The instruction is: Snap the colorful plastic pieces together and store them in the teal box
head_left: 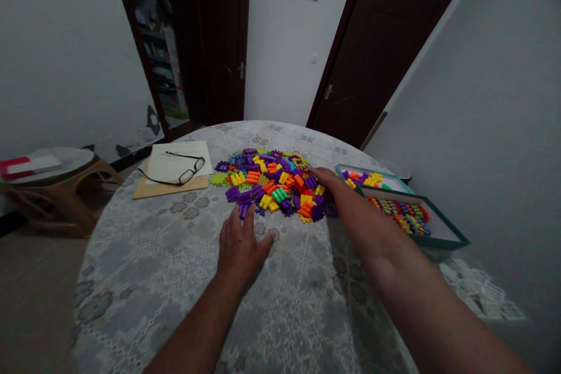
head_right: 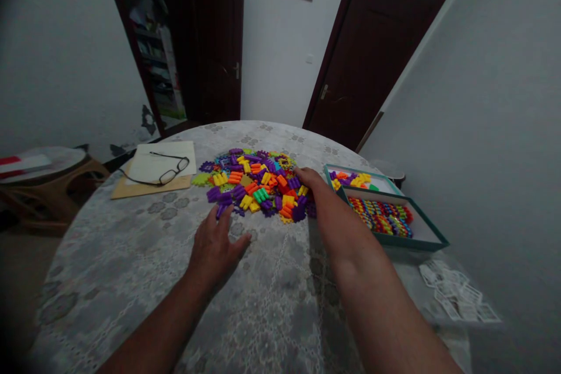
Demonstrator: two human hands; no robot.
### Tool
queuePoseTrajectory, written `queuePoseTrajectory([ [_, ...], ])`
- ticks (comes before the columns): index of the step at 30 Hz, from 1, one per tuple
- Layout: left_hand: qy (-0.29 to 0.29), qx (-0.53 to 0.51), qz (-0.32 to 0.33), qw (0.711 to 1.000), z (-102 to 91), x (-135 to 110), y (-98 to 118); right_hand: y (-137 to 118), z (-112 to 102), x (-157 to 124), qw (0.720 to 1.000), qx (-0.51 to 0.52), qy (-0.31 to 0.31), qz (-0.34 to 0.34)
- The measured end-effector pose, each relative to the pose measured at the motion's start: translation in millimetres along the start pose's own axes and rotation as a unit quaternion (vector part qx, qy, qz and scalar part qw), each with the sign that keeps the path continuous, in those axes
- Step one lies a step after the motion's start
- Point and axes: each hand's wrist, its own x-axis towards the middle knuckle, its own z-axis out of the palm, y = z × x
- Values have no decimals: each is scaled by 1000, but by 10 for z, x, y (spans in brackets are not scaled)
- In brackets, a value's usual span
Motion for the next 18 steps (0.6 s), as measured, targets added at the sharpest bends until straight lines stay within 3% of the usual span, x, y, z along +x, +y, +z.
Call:
queuePoseTrajectory([
  [3, -23, 1, 11, 1000, -32, 18, 17, -38, 52, -50, 996, 19, -59, 61],
  [7, -56, -6, 41, 998, -57, 29, 22, -158, 76, -225, 992, 30, -85, 93],
  [18, -66, -21, 130, 989, 94, -165, 229, -702, 157, -1002, 989, 10, -79, 122],
])
